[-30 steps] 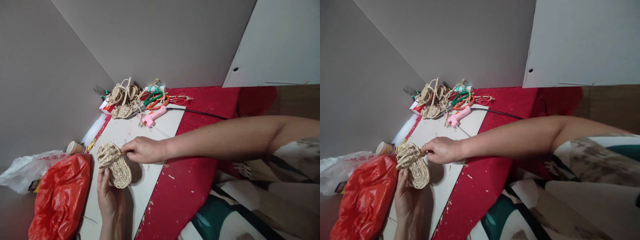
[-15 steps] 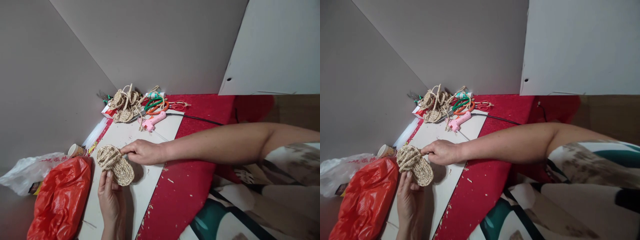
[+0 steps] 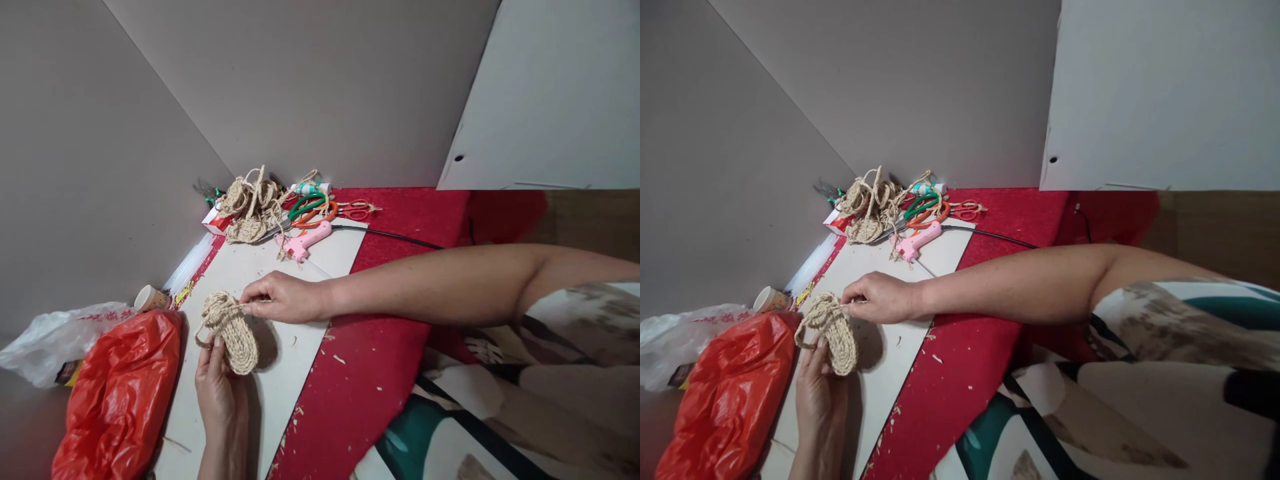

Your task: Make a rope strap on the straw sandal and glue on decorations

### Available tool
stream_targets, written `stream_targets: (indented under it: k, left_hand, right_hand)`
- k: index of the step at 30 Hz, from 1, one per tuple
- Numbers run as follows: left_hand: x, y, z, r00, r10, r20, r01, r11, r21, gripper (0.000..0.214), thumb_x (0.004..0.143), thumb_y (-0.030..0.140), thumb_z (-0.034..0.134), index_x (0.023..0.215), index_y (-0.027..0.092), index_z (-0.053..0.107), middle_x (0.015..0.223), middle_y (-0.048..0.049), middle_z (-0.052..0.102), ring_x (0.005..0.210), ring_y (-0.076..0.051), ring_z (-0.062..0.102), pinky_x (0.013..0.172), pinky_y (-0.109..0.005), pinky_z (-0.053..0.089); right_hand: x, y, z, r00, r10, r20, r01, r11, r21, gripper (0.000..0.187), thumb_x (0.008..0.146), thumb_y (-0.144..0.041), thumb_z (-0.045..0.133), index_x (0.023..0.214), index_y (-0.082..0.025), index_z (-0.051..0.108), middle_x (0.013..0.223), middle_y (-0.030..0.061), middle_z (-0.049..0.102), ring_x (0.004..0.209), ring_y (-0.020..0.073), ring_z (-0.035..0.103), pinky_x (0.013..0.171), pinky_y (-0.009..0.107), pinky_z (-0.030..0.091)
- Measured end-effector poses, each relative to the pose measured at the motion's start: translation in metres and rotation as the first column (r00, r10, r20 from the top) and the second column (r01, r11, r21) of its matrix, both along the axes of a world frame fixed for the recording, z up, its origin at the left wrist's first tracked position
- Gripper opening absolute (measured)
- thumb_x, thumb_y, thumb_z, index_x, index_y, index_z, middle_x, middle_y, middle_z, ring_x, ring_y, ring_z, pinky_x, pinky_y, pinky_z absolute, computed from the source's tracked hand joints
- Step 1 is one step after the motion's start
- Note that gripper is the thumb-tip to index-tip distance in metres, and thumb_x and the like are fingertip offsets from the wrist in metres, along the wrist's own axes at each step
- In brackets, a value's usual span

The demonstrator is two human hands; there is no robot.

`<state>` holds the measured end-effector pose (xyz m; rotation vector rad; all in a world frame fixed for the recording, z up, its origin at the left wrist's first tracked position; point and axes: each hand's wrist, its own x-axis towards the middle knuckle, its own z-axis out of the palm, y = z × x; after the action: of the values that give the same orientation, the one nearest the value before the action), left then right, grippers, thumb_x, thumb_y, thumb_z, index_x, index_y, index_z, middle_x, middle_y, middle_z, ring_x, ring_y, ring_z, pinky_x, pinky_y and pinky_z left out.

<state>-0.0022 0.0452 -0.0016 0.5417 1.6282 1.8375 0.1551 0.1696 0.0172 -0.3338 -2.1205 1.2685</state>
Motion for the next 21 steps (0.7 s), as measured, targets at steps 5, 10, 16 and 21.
stream_targets:
  k: [5, 10, 16, 21]
  left_hand:
    - [-0.006, 0.001, -0.009, 0.998, 0.015, -0.062, -0.021, 0.995, -0.098, 0.027, 0.09, 0.03, 0.062, 0.112, 0.015, 0.061, 0.112, -0.0072, 0.064, 0.092, -0.018, 0.064, 0.078, -0.038, 0.056]
    - [-0.006, 0.0, -0.009, 0.984, 0.011, -0.18, -0.03, 0.994, -0.103, 0.031, 0.089, 0.029, 0.064, 0.117, 0.016, 0.061, 0.117, -0.0082, 0.064, 0.1, -0.021, 0.064, 0.084, -0.042, 0.055]
    - [-0.004, -0.005, -0.001, 0.899, 0.203, -0.387, -0.181, 0.979, 0.093, 0.039, 0.082, 0.023, 0.071, 0.119, 0.02, 0.062, 0.124, -0.006, 0.062, 0.116, -0.021, 0.057, 0.1, -0.042, 0.046]
    - [0.002, -0.008, 0.0, 0.835, 0.199, -0.513, -0.124, 0.977, 0.176, 0.043, 0.079, 0.029, 0.073, 0.121, 0.027, 0.063, 0.124, -0.0028, 0.065, 0.107, -0.013, 0.062, 0.093, -0.026, 0.046]
  right_hand:
    - [0.006, 0.007, 0.011, 1.0, 0.005, -0.007, -0.006, 0.994, -0.112, 0.012, 0.081, -0.01, 0.053, 0.08, -0.008, 0.065, 0.068, -0.0014, 0.055, 0.064, 0.0074, 0.045, 0.064, 0.021, 0.035]
    - [0.011, 0.011, 0.018, 0.998, 0.064, -0.006, -0.063, 0.949, -0.308, 0.01, 0.079, -0.014, 0.05, 0.075, -0.011, 0.059, 0.056, -0.005, 0.047, 0.048, 0.0057, 0.043, 0.051, 0.02, 0.037]
    - [0.009, 0.014, 0.019, 0.987, 0.153, -0.044, -0.156, 0.867, -0.474, 0.013, 0.077, -0.023, 0.052, 0.076, -0.012, 0.059, 0.057, -0.0046, 0.049, 0.045, 0.0047, 0.043, 0.045, 0.019, 0.043]
    - [0.008, 0.016, 0.017, 0.983, 0.18, -0.044, -0.178, 0.853, -0.491, 0.013, 0.075, -0.022, 0.051, 0.073, -0.012, 0.059, 0.055, -0.0049, 0.048, 0.045, 0.0043, 0.043, 0.045, 0.017, 0.042]
